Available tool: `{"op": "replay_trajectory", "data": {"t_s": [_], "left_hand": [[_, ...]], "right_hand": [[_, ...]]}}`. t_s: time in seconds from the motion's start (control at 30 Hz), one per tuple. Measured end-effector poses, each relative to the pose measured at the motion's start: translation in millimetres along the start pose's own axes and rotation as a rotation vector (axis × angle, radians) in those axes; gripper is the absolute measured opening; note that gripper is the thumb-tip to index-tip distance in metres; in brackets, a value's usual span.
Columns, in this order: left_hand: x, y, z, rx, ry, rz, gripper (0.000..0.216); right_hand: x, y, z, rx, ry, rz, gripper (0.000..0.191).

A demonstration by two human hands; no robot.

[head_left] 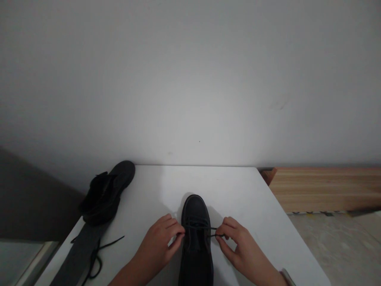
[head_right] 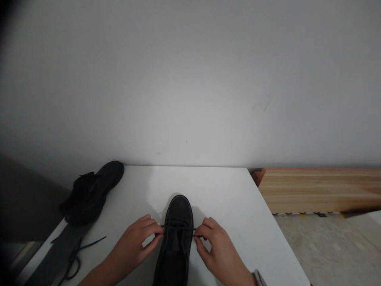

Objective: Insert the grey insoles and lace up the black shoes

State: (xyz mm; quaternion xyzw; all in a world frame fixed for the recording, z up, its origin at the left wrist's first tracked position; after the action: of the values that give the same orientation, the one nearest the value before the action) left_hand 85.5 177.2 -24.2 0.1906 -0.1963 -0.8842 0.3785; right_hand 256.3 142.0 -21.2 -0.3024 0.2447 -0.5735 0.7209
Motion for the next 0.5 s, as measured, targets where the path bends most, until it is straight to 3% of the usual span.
{"op": "replay_trajectory", "data": {"t_s": [0.3,0.5], "left_hand": [[2.7,8.8,13.7,-0.074,0.108,-0.021,0.018],[5.4,-2.3,-4.8,0.061,-0.014,0.093,0.020]], "right_hand": [[-0.8,-4.0,-10.7,-0.022,-0.032,-0.001,0.019],[-1.4,-5.2,-11.4,0.172,0.086,0.076,0.018]]}}
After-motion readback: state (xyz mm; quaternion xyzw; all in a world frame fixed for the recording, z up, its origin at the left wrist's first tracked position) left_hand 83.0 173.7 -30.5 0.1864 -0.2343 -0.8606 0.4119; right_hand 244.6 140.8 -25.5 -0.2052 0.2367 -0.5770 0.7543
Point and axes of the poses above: each hand's wrist, its own x-axis away from the middle knuckle, its own z-axis out of the back of the hand, y = z × x, the point moved 10 cm from there along -x, towards the middle knuckle, and after that the axes turned 2 degrees about -x, right-handed, at the moved point
